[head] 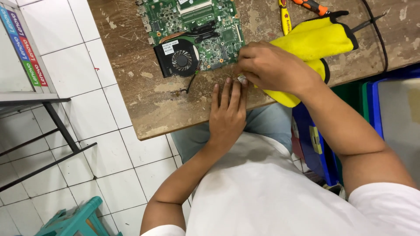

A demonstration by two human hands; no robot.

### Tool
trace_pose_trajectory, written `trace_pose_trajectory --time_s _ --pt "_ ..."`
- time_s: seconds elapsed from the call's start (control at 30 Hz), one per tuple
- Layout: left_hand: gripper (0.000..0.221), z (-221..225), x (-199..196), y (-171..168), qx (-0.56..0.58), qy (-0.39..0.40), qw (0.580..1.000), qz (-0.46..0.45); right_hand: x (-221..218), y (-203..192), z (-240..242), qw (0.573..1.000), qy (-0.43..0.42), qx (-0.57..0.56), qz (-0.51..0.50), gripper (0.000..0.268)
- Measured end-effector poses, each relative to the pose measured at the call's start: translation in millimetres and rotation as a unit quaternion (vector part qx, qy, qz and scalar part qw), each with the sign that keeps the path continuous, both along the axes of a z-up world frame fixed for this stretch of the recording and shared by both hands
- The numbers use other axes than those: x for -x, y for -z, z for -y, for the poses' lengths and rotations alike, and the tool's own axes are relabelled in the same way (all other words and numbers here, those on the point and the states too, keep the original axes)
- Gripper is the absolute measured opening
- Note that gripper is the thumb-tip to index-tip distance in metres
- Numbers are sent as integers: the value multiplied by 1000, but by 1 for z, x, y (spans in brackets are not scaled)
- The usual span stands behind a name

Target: Inspecting and cleaning a small electronic component from a computer motherboard using a screwdriver.

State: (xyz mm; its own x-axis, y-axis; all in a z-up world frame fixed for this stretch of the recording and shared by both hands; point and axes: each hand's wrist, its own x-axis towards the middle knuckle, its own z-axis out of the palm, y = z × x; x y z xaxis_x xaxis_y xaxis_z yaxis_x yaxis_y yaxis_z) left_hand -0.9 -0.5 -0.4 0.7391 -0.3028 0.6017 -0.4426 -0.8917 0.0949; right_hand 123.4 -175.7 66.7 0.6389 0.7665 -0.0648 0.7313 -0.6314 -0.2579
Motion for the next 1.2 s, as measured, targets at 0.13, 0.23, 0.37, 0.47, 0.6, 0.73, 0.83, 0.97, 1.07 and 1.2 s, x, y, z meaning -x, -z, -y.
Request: trace_pose_trajectory --time_s 0.13,0.23,0.37,0.47,0.6,0.73,0.83,0.97,1.07,1.2 --pt "35 0 -1 -1 4 4 1000 2 5 2 -3 1000 -9 1 9 16" --pt "40 -1 1 -2 5 8 1000 -8 3 1 4 1000 4 9 -25 20" --pt "44 -1 0 -1 9 8 1000 -11 7 11 7 1000 10 1 8 18" --pt "46 0 -1 0 12 10 1000 -11 5 23 15 1000 16 -21 10 15" --pt "47 0 1 1 18 11 1000 -20 14 19 14 999 22 -40 18 12" --pt "48 0 0 -3 25 4 999 -25 15 26 20 998 36 -57 8 10" --pt "49 0 0 -3 13 -2 999 -38 19 15 15 994 71 -77 28 7" --pt "49 -6 4 -11 -20 14 997 -78 20 3 15 990 74 -120 18 9" --pt "50 -9 4 -17 -50 27 992 -111 20 -17 20 983 87 -161 -18 9" --pt "54 -10 3 -21 -42 34 992 -114 23 -19 23 978 84 -185 -39 3"
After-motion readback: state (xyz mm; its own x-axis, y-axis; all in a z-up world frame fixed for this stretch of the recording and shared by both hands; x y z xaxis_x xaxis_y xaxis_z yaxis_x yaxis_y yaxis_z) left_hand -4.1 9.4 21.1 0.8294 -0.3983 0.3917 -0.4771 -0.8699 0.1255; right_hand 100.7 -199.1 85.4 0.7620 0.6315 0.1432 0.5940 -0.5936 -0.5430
